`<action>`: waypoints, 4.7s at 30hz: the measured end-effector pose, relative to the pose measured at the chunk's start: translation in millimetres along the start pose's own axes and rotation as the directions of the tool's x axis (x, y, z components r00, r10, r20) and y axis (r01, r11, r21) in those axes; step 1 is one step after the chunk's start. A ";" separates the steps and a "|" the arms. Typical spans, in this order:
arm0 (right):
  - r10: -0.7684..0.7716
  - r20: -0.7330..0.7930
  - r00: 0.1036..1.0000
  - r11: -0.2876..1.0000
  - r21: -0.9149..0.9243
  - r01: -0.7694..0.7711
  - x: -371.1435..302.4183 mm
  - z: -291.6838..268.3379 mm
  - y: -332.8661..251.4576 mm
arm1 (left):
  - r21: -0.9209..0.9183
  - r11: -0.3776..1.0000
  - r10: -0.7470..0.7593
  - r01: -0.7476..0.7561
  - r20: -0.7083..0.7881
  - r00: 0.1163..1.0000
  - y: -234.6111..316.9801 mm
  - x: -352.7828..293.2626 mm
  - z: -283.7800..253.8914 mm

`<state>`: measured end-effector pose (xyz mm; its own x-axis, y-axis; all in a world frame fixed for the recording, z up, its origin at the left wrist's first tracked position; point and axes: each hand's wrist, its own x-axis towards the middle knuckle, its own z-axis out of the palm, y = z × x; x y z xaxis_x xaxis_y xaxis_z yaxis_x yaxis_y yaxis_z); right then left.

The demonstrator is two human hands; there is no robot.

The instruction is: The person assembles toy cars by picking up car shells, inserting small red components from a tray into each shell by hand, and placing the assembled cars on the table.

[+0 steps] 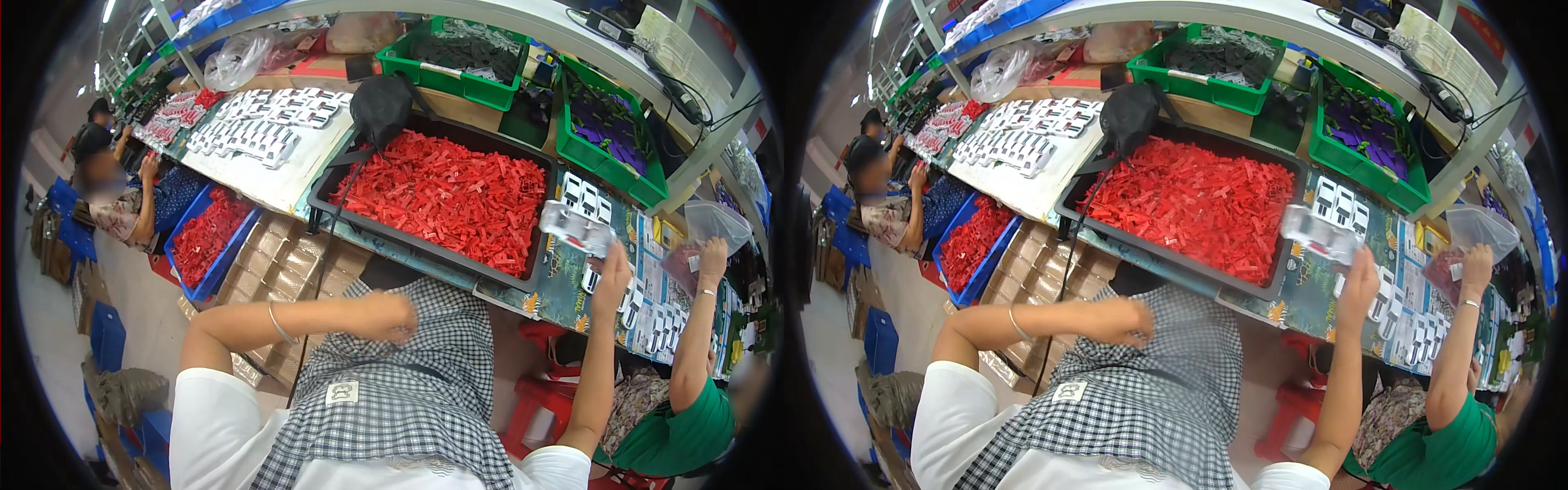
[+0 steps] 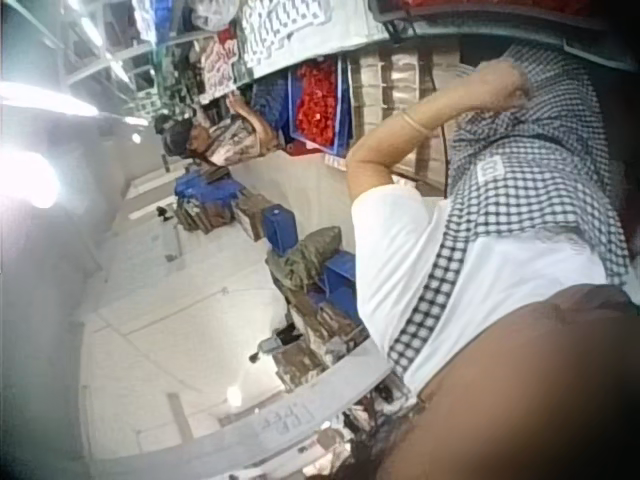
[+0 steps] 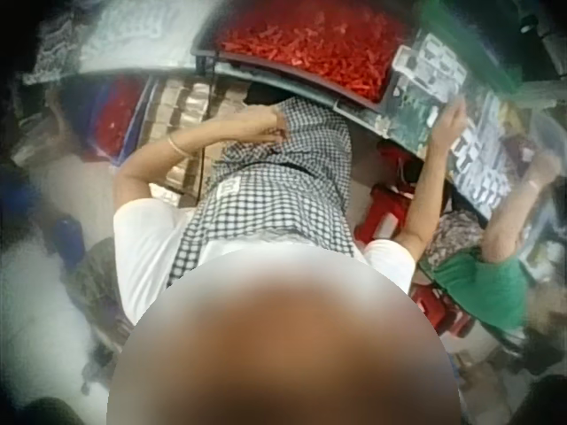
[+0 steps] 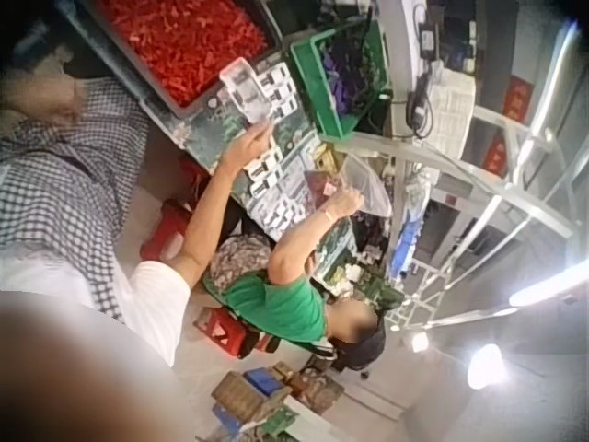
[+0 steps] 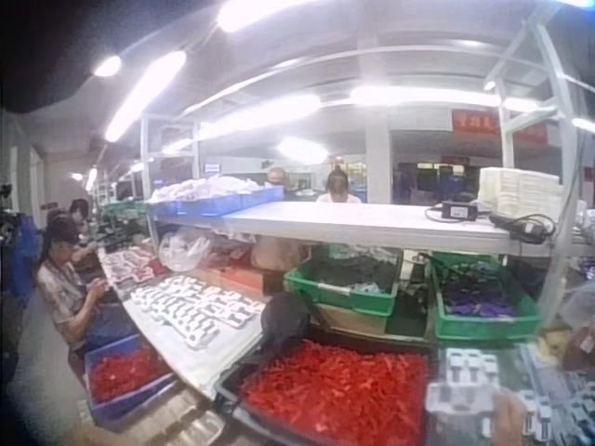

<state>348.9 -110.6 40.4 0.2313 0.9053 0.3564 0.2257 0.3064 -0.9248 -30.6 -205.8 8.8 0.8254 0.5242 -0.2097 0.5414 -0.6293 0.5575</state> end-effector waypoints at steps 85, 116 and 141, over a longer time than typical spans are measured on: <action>-0.051 0.390 0.920 0.998 0.048 0.035 100.6 239.8 29.8 | -0.603 0.730 -0.421 -0.323 -0.768 0.482 -145.8 163.0 -123.8; 0.009 0.464 0.886 0.999 0.035 -0.029 101.3 235.9 35.6 | -0.528 0.830 -0.378 -0.182 -0.771 0.512 -131.8 157.7 -129.8; -0.177 0.243 0.954 0.103 -0.959 0.263 -21.1 -42.7 119.4 | -0.062 0.484 -0.459 0.873 -0.867 0.193 -276.9 -85.4 -125.8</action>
<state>411.4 -105.7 -71.8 -0.0492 0.8808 0.4709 0.9919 -0.0123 0.1266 -271.1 -4.2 -26.5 -0.2284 0.8877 0.3999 0.9725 0.1886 0.1366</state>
